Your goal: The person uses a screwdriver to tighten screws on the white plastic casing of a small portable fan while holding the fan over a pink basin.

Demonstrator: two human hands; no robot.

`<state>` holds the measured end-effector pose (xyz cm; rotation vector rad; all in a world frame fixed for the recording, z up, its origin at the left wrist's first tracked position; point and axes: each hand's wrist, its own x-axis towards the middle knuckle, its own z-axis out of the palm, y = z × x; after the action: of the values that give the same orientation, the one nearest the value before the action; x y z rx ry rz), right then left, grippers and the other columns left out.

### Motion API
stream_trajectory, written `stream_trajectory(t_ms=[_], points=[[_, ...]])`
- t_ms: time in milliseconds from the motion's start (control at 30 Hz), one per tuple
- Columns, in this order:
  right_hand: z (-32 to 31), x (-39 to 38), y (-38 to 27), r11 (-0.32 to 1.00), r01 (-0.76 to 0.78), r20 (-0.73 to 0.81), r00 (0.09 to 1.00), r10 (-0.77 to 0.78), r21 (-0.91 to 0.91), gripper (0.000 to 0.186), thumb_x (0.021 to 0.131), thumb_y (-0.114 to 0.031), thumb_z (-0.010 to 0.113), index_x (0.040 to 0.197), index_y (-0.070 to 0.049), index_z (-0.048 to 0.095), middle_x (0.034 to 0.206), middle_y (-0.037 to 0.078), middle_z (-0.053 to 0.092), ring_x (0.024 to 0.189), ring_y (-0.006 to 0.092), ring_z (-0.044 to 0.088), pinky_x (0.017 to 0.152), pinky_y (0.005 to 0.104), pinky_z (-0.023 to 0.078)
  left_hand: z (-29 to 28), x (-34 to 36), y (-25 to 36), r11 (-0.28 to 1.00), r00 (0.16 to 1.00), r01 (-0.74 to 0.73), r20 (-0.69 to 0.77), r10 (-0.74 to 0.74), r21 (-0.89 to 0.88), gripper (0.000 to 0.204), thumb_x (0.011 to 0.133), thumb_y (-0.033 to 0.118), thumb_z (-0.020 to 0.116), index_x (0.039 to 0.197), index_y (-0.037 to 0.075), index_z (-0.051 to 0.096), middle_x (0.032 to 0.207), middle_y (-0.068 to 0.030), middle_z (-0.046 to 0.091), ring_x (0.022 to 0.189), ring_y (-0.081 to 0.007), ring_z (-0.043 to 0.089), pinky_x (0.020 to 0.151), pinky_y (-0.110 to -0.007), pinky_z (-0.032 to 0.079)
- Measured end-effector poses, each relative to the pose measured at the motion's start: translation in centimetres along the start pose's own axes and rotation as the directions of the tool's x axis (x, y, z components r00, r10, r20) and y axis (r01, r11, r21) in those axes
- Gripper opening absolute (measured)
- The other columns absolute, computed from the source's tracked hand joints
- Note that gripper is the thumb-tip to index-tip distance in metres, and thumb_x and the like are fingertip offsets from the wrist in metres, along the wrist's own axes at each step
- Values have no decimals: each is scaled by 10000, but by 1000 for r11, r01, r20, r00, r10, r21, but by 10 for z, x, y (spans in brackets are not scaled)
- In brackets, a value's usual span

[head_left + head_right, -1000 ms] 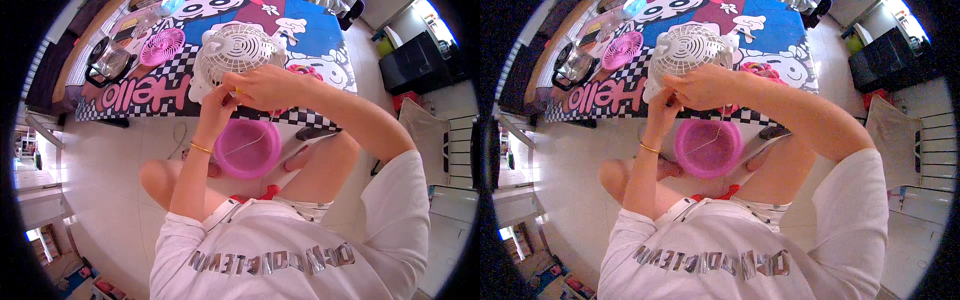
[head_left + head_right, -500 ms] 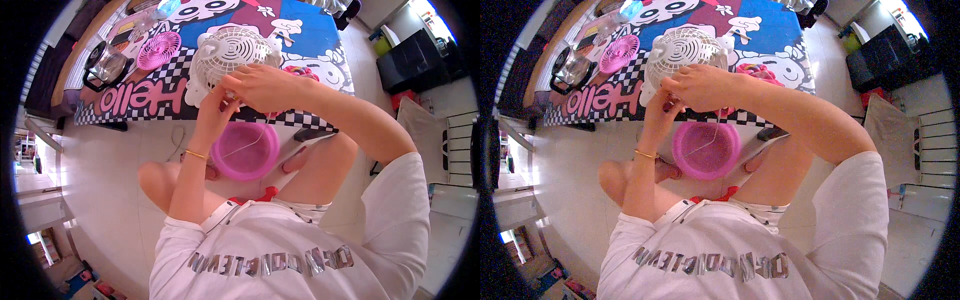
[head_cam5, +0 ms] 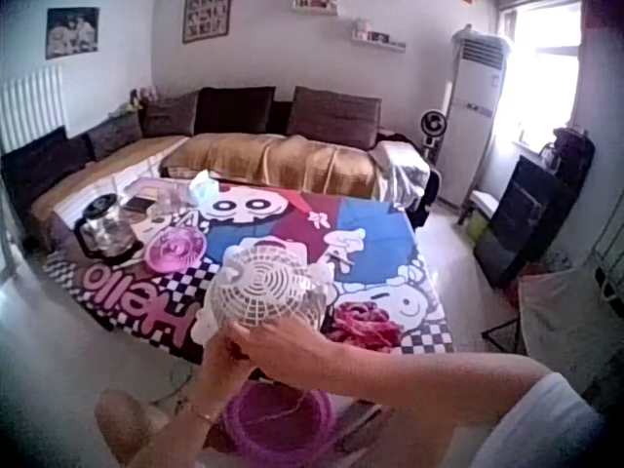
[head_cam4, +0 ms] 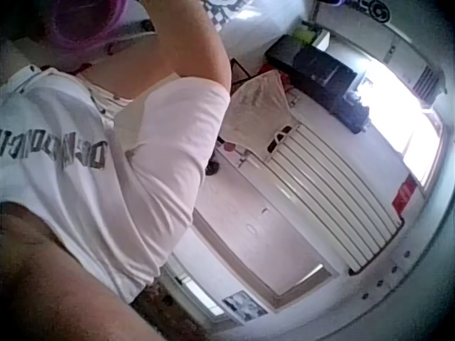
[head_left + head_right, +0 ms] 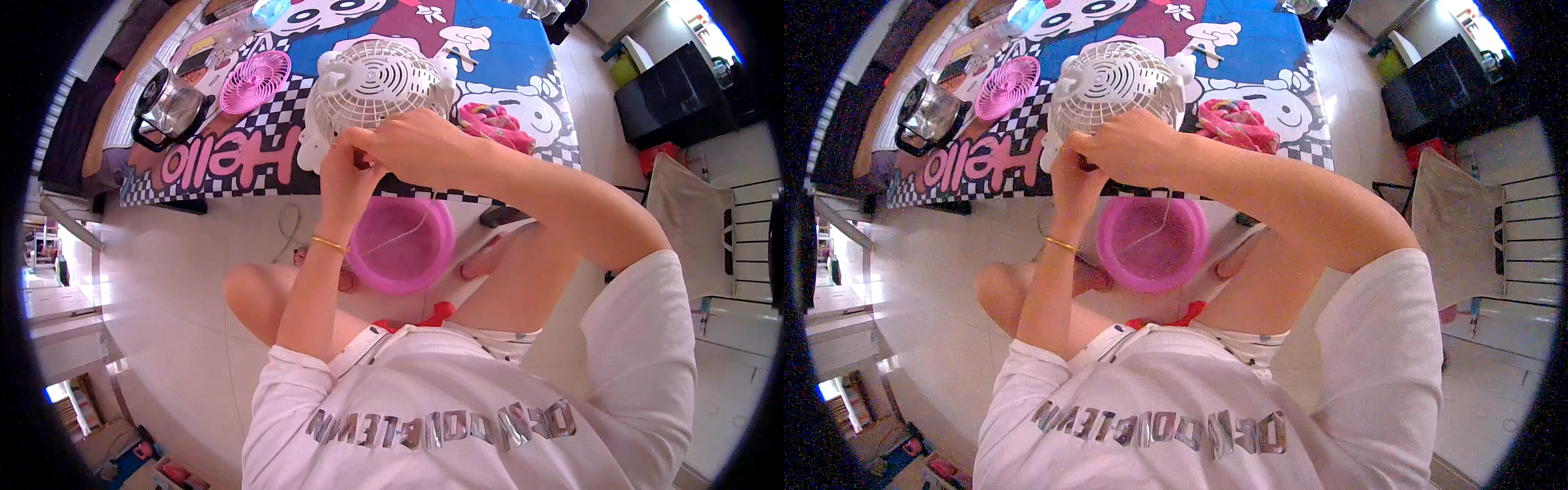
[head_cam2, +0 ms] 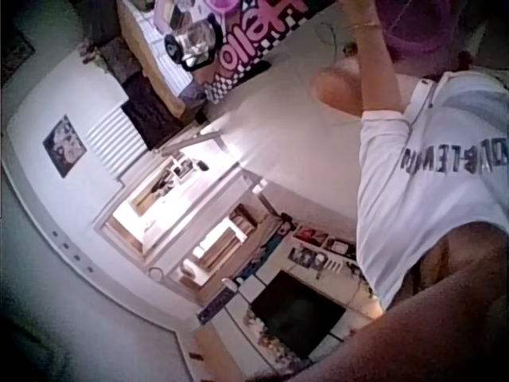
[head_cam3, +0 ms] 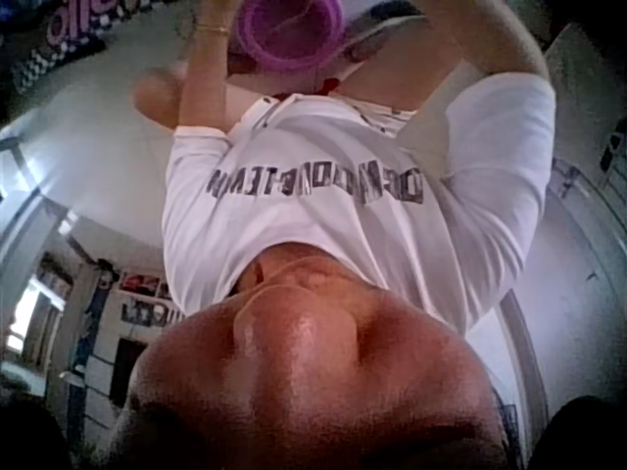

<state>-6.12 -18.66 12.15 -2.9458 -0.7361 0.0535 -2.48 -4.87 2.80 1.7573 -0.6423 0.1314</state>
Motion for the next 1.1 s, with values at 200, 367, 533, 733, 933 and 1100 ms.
stream_trajectory(t_ms=[200, 367, 533, 733, 933, 1100], points=[[8, 5, 13, 965, 261, -55, 964, -259, 28, 419, 780, -55, 594, 1167, -88, 439, 1010, 119, 601, 982, 291, 579, 726, 370, 504, -28, 0, 7, 994, 966, 84, 252, -63, -74, 156, 810, 67, 654, 935, 29, 570, 750, -18, 616, 636, -75, 549, 548, -224, 440], [8, 6, 16, 951, 308, -98, 948, -304, 31, 356, 802, -81, 583, 1134, -93, 454, 1019, 126, 591, 996, 293, 570, 743, 371, 497, -32, 6, -3, 988, 923, 141, 371, -105, -70, 130, 819, 29, 612, 944, 15, 579, 709, -44, 591, 603, -113, 548, 557, -245, 420], [-11, 2, -12, 989, -135, 17, 991, 134, 60, 248, 850, -176, 555, 1026, -35, 451, 861, 144, 615, 872, 313, 605, 638, 399, 495, -22, 7, 2, 993, 980, -65, 194, 45, 95, 173, 768, 31, 652, 927, 11, 586, 731, -34, 586, 590, -110, 519, 555, -243, 412], [1, -2, -4, 997, -75, -78, 994, 76, 24, 293, 802, -131, 603, 1018, -25, 435, 825, 137, 608, 850, 303, 609, 643, 393, 490, -9, -1, 9, 999, 994, 45, 104, -45, 5, 241, 717, 43, 714, 922, 18, 590, 782, -18, 585, 585, -98, 524, 545, -238, 412], [13, -5, 12, 963, 265, -300, 915, -270, -58, 278, 792, -119, 606, 1003, -38, 444, 857, 108, 577, 892, 293, 588, 765, 374, 467, -28, 8, 9, 996, 938, 81, 339, -69, -23, 198, 761, 55, 692, 925, 18, 587, 724, -33, 587, 568, -102, 540, 536, -233, 429], [-9, 0, -4, 996, 83, -146, 985, -87, -37, 295, 809, -191, 612, 993, -32, 445, 808, 127, 603, 795, 299, 617, 670, 382, 488, -29, 11, 7, 988, 931, 154, 333, -149, 11, 183, 775, 70, 678, 925, 20, 586, 667, -47, 589, 569, -115, 542, 546, -234, 438]])
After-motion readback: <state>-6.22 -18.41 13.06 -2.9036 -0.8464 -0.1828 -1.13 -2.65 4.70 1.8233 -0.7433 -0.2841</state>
